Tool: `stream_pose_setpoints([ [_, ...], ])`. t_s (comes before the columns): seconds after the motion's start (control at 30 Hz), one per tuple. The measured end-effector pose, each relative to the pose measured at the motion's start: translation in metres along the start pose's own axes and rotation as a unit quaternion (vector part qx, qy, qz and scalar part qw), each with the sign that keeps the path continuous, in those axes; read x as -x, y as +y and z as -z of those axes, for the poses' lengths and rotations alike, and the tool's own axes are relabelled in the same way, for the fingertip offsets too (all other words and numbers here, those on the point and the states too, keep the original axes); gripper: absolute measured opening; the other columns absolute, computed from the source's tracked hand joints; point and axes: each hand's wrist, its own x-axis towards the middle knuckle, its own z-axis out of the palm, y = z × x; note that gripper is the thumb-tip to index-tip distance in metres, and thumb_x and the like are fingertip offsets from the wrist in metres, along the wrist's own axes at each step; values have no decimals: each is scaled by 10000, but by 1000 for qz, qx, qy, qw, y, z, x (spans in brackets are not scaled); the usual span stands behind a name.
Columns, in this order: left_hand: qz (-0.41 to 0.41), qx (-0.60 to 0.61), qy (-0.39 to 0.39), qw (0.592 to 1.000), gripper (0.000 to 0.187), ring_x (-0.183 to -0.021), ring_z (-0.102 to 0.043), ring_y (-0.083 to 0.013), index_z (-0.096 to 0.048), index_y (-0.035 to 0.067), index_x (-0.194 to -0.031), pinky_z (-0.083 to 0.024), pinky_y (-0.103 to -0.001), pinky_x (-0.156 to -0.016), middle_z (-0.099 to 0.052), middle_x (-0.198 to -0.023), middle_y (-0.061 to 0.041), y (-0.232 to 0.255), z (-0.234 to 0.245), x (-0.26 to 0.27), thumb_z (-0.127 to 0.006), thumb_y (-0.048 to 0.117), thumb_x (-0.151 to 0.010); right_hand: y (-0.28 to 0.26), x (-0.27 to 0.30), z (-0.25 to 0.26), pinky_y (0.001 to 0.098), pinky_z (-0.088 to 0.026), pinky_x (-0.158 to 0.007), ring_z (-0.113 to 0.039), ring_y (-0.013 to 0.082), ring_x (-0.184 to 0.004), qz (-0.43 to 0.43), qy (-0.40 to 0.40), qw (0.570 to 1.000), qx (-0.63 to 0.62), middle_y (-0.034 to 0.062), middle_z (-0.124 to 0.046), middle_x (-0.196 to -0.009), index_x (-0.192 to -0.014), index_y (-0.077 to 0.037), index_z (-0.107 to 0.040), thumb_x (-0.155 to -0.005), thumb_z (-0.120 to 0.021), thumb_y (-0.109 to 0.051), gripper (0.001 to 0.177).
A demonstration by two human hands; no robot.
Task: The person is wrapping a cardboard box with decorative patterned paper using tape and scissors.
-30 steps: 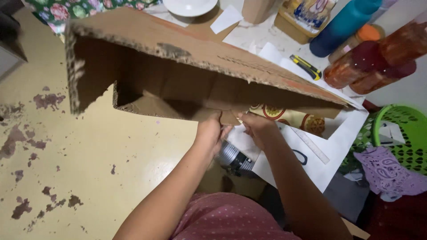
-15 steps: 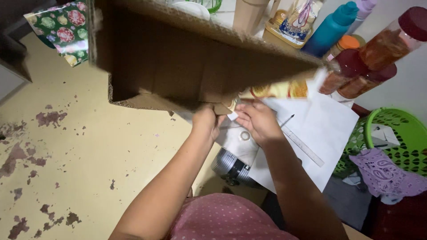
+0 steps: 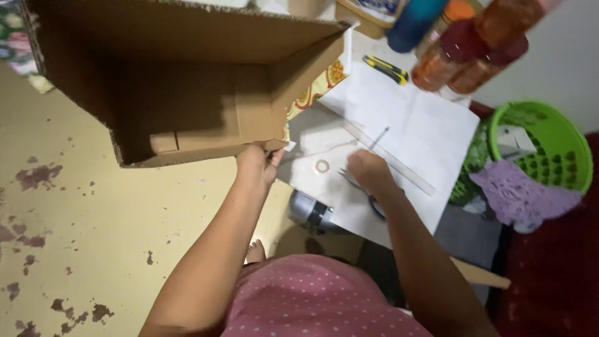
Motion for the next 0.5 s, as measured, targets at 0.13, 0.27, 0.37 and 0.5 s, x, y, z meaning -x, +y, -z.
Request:
stream_pose_setpoints([
  [0.13,-1,6,3,1000,297,-1073,-685,-292,-552,61,-1322,-632,-440,-844,-652,-1237,-150,-23,1,-3,-489,113,-1037,110,-3,-13,452,-537,-893,-691,339,-987,39,27,988,145,182,-713,-1012,-1117,-48,-675,-997,-572,-237,246],
  [0.27,-2,7,3,1000,315,-1089,-682,-303,-539,64,-1342,-637,-452,-860,-643,-1258,-150,-42,-3,-13,-464,102,-1038,156,0,-31,464,-510,-956,-648,364,-1082,140,46,939,312,188,-683,-1117,-1208,-54,-613,-909,-640,-188,329],
  [0.37,-3,-5,8,1000,316,-1095,-678,-308,-531,71,-1345,-638,-444,-851,-643,-1262,-151,-57,-5,-18,-460,111,-1040,163,3,-31,482,-496,-974,-617,383,-1128,167,62,936,304,189,-653,-1179,-1274,-60,-583,-910,-633,-167,383],
  [0.5,4,-37,25,999,316,-1074,-674,-283,-534,100,-1340,-623,-403,-797,-646,-1249,-130,-66,-7,-16,-478,166,-1036,135,12,-14,492,-490,-972,-591,380,-1157,141,13,951,273,193,-618,-1203,-1377,-97,-545,-936,-625,-198,459],
])
